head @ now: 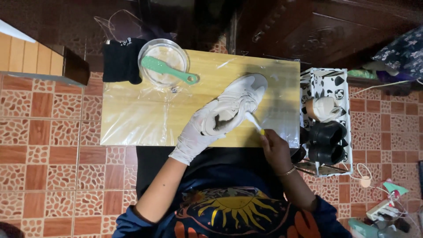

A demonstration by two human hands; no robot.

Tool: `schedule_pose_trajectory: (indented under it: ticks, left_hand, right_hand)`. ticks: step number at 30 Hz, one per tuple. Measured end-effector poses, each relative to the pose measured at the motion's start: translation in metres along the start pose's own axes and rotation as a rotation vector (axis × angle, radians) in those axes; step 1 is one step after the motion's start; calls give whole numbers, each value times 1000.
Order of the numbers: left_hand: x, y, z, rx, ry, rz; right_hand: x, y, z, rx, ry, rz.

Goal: The person sits on the floor and scrubs a white sneaker with a toothbrush. They clean the upper, sole, and sides of the shoe, repeatedly dipping the brush into a container of cleaning solution. The shoe is rotated and turned over to access different areas during the cleaning process.

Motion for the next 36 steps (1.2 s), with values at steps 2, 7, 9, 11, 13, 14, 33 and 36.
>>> schedule_pose_trajectory:
  ticks: [2,7,9,11,13,14,33,36]
  left_hand:
    - [8,3,0,44,6,-33]
    - [-16,1,8,66,12,38]
    - [-28,1,13,61,15,73]
    - [-34,6,18,67,48,56]
    - [-2,10,9,52,104,-42]
    - [13,12,6,38,163,-140]
    - [-63,13,31,278,616,67]
    - [-88,13,38,262,514,196]
  right_hand:
    - [-5,-15,13,-85,-47,-3]
    - [-15,-6,-1,-54,-90,-21]
    - [-20,0,-5,-1,-110,-63]
    - [-24,-3,-2,-40,-110,-51]
    - [-28,-11,6,-52,-64,-18]
    - [-30,-14,11,-67,-18,14]
    - [-81,18,-47,-22,-103,-4]
    - [-75,0,-41,-34,-114,-8]
Point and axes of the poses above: each hand's wrist, its own z-axis away from the middle knuckle, its own y-axis out of the back of the hand, x = y × z, the point moved 4 cm from there along -z, towards the middle knuckle, and after that the axes turned 3 degrees about y, right-handed, at the moved point
